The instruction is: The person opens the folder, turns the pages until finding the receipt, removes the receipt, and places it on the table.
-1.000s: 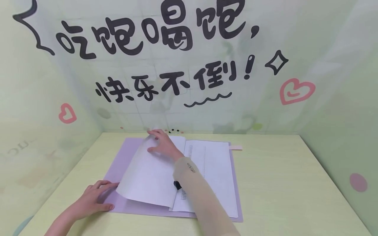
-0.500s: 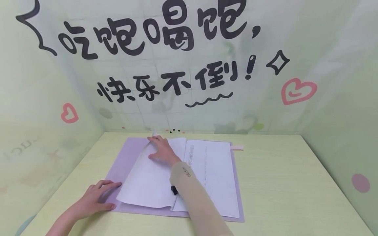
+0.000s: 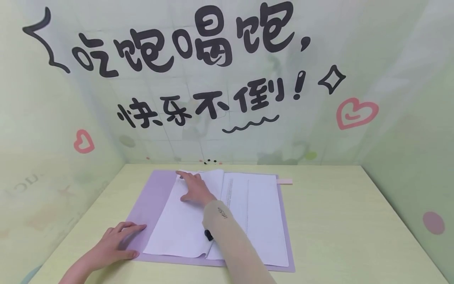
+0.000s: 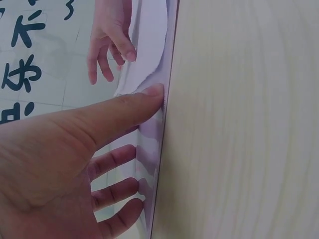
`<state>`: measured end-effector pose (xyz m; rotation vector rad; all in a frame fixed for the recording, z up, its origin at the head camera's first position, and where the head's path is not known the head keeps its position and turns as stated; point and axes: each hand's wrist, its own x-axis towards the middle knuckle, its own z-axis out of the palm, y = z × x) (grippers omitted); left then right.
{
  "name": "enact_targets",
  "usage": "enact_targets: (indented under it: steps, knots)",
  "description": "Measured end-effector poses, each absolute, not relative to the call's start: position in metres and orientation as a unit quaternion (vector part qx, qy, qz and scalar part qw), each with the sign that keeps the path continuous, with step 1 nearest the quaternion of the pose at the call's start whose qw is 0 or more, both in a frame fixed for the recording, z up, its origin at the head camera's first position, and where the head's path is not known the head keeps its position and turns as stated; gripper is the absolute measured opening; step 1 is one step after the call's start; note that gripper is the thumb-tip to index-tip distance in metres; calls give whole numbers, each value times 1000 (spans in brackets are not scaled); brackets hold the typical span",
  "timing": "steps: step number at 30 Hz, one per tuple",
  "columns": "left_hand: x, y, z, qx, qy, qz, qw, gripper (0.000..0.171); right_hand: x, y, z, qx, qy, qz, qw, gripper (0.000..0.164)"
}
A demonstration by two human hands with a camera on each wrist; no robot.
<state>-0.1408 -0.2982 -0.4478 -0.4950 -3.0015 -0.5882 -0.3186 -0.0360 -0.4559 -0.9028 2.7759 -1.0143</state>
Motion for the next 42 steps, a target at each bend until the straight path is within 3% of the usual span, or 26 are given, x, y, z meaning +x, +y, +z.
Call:
enact_targets:
  steps: [7,15,27,36,42]
  knots:
    - [-142,-296,-446,-163,-969,-185,25,69,-316,-34,-454,-263,932,-249,22,65]
    - [-141,-295,-444,-161,-970,-183,20,68,-314,-34,-453,-259,942,-210,39,52]
    - [-139,-304,-447,-186,-967,-171,33,62,-316,-41,-456,-257,947,-175,73,50]
    - [-148,-299,-445,-173,-966,-181,64,33,-317,-36,-456,-251,947,-180,87,51]
    - [-145,-278,-436,-191,-959,-188,87,36,-318,-36,-456,-252,947,-178,91,52]
